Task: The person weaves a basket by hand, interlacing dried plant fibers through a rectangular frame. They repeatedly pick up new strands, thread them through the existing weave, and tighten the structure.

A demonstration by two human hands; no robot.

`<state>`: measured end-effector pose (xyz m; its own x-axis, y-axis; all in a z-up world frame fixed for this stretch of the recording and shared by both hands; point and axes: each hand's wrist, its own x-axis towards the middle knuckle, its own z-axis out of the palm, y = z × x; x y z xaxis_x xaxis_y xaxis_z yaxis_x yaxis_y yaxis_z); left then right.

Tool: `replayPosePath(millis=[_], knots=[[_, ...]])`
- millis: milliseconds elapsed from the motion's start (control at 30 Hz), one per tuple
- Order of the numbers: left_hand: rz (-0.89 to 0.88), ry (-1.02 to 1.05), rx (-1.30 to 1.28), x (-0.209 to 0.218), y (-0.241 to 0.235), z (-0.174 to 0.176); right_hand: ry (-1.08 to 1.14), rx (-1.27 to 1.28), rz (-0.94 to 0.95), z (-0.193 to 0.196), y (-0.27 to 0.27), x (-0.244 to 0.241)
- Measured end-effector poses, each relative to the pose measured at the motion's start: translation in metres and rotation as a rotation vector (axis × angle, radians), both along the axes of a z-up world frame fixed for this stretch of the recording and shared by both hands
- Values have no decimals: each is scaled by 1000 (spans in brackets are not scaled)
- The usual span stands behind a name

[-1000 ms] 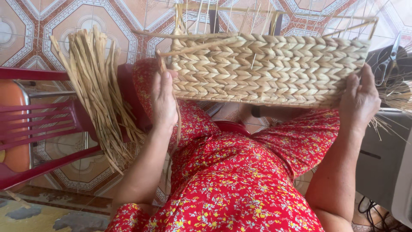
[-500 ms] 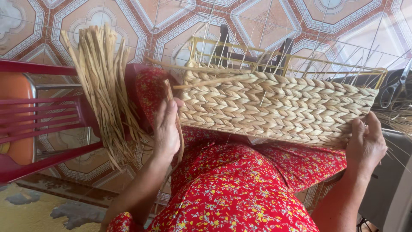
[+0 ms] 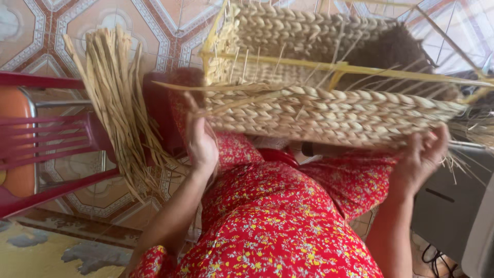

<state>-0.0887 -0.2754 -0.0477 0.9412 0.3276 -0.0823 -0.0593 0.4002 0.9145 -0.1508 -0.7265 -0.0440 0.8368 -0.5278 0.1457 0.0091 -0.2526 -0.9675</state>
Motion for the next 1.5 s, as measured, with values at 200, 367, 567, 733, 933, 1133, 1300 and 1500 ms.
replayPosePath(millis=[200, 367, 567, 733, 933, 1133, 1300, 1500], knots=[[-49, 167, 244, -26, 8, -26, 14, -335, 159, -25, -3, -6], [-109, -15, 372, -17, 18, -35, 198, -436, 40, -27, -19, -6], [-256, 30, 182, -9, 36, -31, 268, -602, -8, -33, -40, 4], [-224, 87, 93, -4, 31, -31, 279, -940, -22, -27, -52, 15], [-233, -31, 27, -10, 35, -30, 282, -984, 6, -12, -51, 14], [-125, 41, 158, -3, 37, -26, 326, -870, -20, -9, -38, 1], [-240, 28, 96, 5, 47, -13, 358, -888, -5, 13, -18, 4], [84, -106, 644, 14, 90, 54, 12, -660, -64, 82, 49, 16]])
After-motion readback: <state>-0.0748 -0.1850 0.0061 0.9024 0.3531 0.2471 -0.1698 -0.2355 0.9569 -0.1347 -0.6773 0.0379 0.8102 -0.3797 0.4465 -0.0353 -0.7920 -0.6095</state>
